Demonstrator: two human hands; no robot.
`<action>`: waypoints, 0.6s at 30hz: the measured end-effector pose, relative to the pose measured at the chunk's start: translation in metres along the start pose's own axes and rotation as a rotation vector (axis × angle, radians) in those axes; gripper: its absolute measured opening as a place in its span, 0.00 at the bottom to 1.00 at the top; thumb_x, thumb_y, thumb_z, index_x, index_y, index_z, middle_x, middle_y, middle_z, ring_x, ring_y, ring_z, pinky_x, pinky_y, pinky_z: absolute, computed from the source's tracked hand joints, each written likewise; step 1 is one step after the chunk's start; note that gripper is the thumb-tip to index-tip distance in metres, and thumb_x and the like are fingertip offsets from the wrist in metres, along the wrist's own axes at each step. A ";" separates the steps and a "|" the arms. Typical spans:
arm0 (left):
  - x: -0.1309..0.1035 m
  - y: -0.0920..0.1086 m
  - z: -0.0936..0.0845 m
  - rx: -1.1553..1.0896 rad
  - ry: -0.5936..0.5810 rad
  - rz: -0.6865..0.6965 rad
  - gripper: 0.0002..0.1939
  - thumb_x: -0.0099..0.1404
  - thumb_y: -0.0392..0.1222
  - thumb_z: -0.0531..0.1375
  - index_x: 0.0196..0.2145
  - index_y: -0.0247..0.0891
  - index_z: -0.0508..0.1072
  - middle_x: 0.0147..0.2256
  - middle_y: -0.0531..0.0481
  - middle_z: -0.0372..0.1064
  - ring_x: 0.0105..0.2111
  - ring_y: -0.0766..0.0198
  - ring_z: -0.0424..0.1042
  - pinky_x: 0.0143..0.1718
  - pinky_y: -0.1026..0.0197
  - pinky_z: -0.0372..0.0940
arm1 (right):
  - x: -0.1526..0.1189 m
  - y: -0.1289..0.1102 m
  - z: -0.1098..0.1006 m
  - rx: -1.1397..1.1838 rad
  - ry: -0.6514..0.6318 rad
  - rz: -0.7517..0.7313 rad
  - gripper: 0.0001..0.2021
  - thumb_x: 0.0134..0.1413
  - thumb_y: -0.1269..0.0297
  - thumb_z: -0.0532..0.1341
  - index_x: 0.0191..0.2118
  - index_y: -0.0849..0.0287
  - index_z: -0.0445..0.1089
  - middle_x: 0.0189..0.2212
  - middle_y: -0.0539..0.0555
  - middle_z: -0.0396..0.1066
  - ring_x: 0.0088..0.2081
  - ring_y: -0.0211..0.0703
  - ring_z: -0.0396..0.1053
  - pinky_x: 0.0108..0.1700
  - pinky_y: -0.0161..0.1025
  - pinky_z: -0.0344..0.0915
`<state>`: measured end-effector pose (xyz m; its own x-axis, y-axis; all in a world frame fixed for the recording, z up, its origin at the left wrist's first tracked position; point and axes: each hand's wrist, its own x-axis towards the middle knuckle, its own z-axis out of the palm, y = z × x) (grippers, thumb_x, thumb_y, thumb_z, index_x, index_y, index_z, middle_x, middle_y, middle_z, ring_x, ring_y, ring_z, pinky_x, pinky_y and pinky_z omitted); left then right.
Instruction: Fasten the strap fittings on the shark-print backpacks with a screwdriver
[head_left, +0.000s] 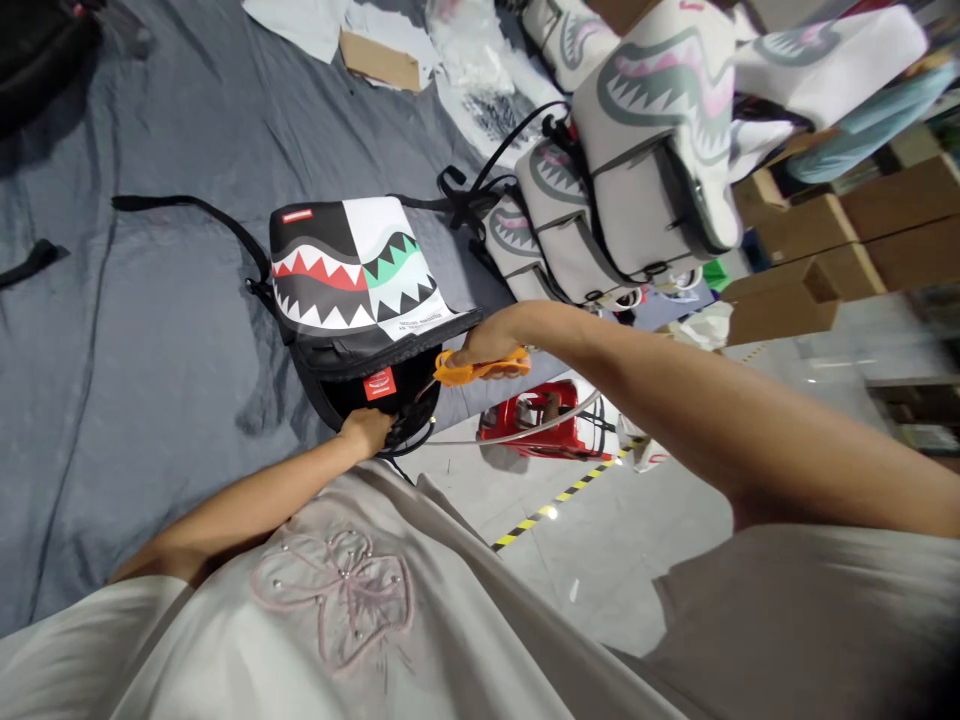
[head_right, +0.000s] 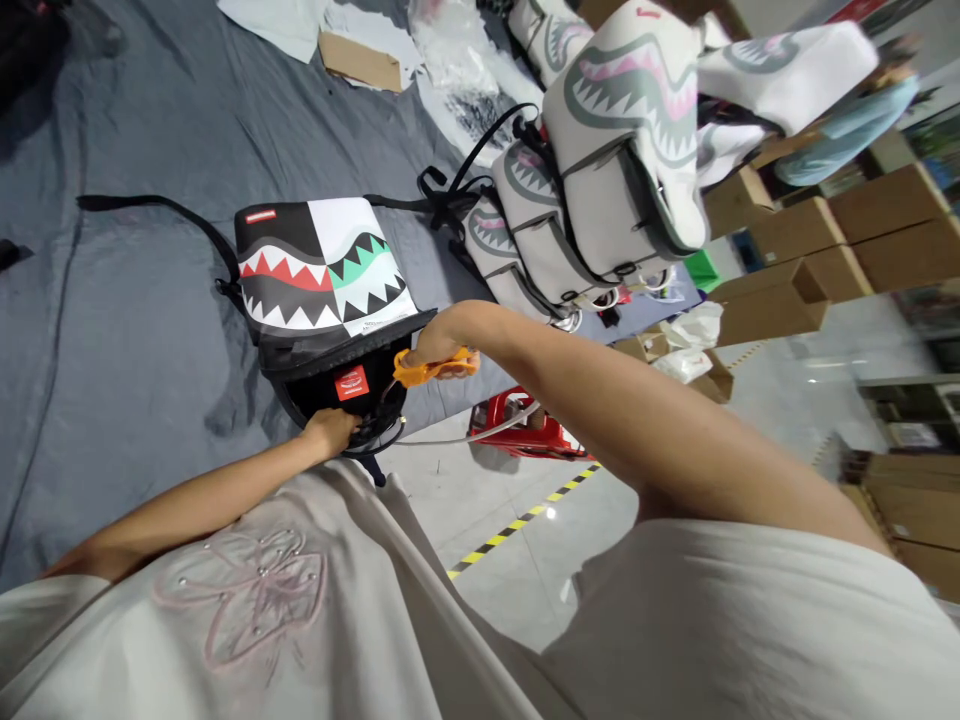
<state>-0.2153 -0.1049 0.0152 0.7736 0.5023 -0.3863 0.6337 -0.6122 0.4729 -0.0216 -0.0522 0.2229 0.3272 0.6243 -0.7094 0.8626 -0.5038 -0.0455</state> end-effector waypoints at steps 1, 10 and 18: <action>0.000 -0.002 0.001 -0.001 0.010 0.003 0.14 0.66 0.35 0.54 0.44 0.38 0.78 0.40 0.37 0.78 0.43 0.51 0.77 0.43 0.57 0.68 | -0.010 -0.005 0.000 -0.154 -0.219 0.019 0.26 0.56 0.42 0.62 0.19 0.59 0.63 0.16 0.50 0.59 0.19 0.38 0.60 0.24 0.39 0.61; -0.019 -0.003 0.005 -0.066 0.185 0.082 0.15 0.68 0.37 0.51 0.39 0.39 0.79 0.39 0.40 0.78 0.43 0.53 0.77 0.44 0.56 0.68 | -0.026 0.015 0.024 -0.146 -0.414 -0.110 0.24 0.67 0.47 0.50 0.24 0.58 0.59 0.16 0.46 0.57 0.16 0.33 0.55 0.22 0.34 0.55; -0.079 -0.069 0.038 -0.831 0.912 -0.301 0.23 0.68 0.59 0.51 0.48 0.43 0.75 0.48 0.44 0.75 0.50 0.53 0.73 0.50 0.52 0.69 | -0.003 0.082 0.070 0.088 -0.241 -0.160 0.20 0.67 0.52 0.49 0.26 0.58 0.59 0.15 0.46 0.58 0.14 0.34 0.55 0.18 0.32 0.54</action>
<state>-0.3202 -0.1253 -0.0166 0.1087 0.9934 -0.0380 0.3364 -0.0008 0.9417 0.0211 -0.1374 0.1725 0.0795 0.5452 -0.8345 0.8558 -0.4666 -0.2233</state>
